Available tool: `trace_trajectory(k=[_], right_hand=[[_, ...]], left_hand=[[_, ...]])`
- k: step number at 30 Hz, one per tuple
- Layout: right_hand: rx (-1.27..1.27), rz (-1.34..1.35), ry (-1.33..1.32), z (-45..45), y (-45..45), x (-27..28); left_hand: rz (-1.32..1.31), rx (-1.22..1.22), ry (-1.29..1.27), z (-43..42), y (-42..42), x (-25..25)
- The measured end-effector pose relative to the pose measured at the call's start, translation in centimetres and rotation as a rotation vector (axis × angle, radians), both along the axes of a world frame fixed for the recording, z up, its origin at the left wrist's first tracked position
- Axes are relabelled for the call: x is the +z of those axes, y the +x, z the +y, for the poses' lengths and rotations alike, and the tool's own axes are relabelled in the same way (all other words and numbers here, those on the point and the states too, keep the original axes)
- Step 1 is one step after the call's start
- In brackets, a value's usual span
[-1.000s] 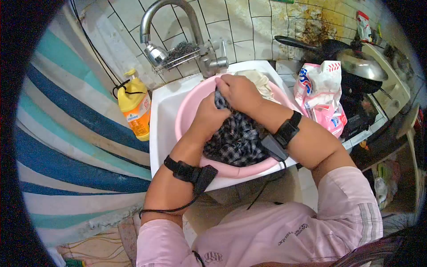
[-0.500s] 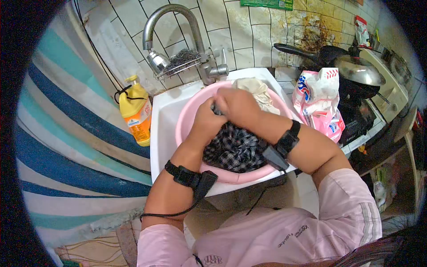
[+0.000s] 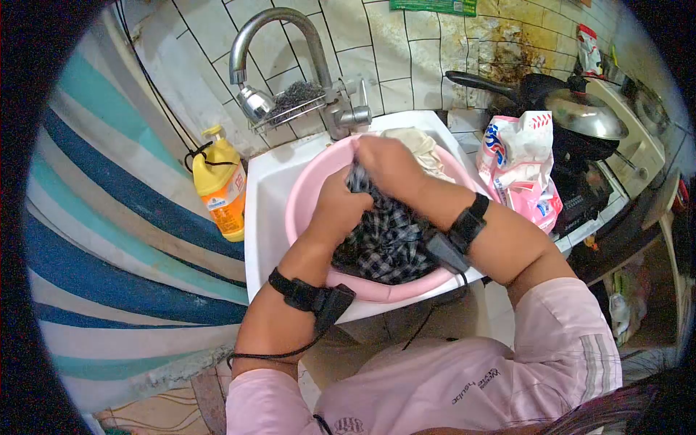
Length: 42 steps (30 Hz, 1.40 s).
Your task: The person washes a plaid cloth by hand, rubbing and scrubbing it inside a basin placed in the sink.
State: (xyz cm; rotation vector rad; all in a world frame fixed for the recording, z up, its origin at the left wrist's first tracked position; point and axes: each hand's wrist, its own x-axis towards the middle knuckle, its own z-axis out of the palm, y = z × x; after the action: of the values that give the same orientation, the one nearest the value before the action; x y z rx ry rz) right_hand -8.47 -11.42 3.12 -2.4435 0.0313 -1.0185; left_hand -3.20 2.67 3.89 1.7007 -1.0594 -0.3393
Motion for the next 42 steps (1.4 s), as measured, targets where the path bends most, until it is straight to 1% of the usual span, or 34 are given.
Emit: trace_trajectory(k=[1,2,3,4,5,7,8,9,11,12,13,15,16,17,19,20,21,23,24,25,27,28,29,31,32,33,35,36,37,39,40,41,42], right_hand=[[-0.002,-0.003,0.000,-0.2,-0.2,0.1],[-0.042,0.050,0.077,-0.5,-0.2,0.2],[-0.081,0.103,0.153,-0.6,-0.4,0.4],[-0.063,0.118,0.163,-0.7,-0.6,0.6],[-0.068,0.120,0.167,-0.8,-0.8,0.6],[-0.028,0.014,0.288,-1.0,-1.0,0.7],[0.022,-0.010,0.354,-1.0,-1.0,0.9],[0.023,-0.007,0.355,-1.2,-0.7,0.5],[0.079,-0.109,0.394,-1.3,0.0,-0.3],[0.123,-0.095,0.405,-1.0,-0.4,0.2],[0.123,-0.094,0.405,-0.7,-0.7,0.6],[0.201,-0.138,0.278,-0.3,-1.1,1.2],[0.207,-0.114,0.246,-0.5,-0.7,0.4],[0.206,-0.113,0.245,-0.5,-0.5,0.1],[0.287,-0.055,0.179,-0.4,-0.2,-0.2],[0.356,-0.016,0.300,-0.3,-0.1,-0.4],[0.358,-0.014,0.299,-0.4,-0.1,-0.4],[0.278,0.115,0.221,-0.7,-0.2,-0.3],[0.280,0.119,0.218,-0.4,-0.4,0.0],[0.209,0.146,0.131,0.0,-0.7,0.2],[0.065,0.194,-0.046,1.2,-1.4,0.8],[0.084,0.067,-0.079,2.5,-2.0,1.1],[0.086,0.067,-0.082,3.2,-2.6,1.6],[0.242,0.121,-0.174,4.1,-3.2,2.4],[0.226,0.127,-0.130,4.1,-3.3,2.5],[0.229,0.129,-0.133,3.6,-2.6,2.1],[-0.059,0.012,-0.085,1.6,-0.5,0.7],[-0.131,0.021,0.044,1.1,-0.4,1.1],[-0.130,0.020,0.042,1.2,-0.5,1.1],[-0.169,0.108,0.031,1.7,-1.0,1.4],[-0.093,0.100,0.007,2.4,-1.5,1.5],[-0.094,0.099,0.008,3.1,-2.1,1.7],[0.055,0.038,-0.081,3.8,-2.6,1.9]], left_hand=[[0.160,-0.032,0.100,0.4,-0.5,1.1],[0.154,-0.035,0.101,0.5,-0.6,1.3],[0.152,-0.030,0.035,0.5,-0.6,1.4],[0.153,-0.025,-0.030,0.5,-0.5,1.4],[0.156,-0.030,-0.026,0.4,-0.3,1.0],[0.337,0.022,-0.250,0.2,0.5,0.4],[0.293,0.029,-0.298,0.2,1.1,0.2],[0.296,0.031,-0.298,0.1,1.3,0.1],[0.618,0.068,-0.429,0.1,1.7,-0.2],[0.623,0.135,-0.416,0.0,1.8,0.1],[0.623,0.135,-0.415,0.0,1.8,0.3],[0.719,0.248,-0.485,0.1,1.6,0.8],[0.722,0.292,-0.439,0.1,1.9,0.9],[0.723,0.292,-0.439,0.0,2.0,0.8],[0.731,0.124,-0.570,-0.1,2.1,0.6],[0.731,0.039,-0.595,0.1,2.1,0.4],[0.731,0.040,-0.597,0.2,2.0,0.6],[0.683,-0.015,-0.536,0.0,1.5,0.6],[0.604,0.026,-0.514,-0.4,1.3,0.2],[0.606,0.028,-0.519,-0.5,1.5,0.0],[0.611,0.192,-0.341,-0.5,2.0,-0.3],[0.527,0.196,-0.308,-0.5,2.2,-0.6],[0.527,0.197,-0.312,-0.5,2.4,-0.9],[0.727,0.101,-0.331,-0.6,2.9,-1.9],[0.746,0.100,-0.284,-0.9,2.8,-2.5],[0.748,0.102,-0.288,-0.9,1.8,-1.8],[0.456,0.241,-0.171,-0.4,-1.0,1.1],[0.452,0.159,-0.154,-0.2,-1.4,1.7],[0.451,0.159,-0.157,-0.3,-1.2,1.4],[0.434,0.142,-0.166,-0.7,-0.6,0.5],[0.456,0.215,-0.139,-0.6,-1.0,1.0],[0.455,0.214,-0.138,-0.7,-0.9,0.8],[0.653,0.211,-0.132,-0.7,-0.9,1.0]])
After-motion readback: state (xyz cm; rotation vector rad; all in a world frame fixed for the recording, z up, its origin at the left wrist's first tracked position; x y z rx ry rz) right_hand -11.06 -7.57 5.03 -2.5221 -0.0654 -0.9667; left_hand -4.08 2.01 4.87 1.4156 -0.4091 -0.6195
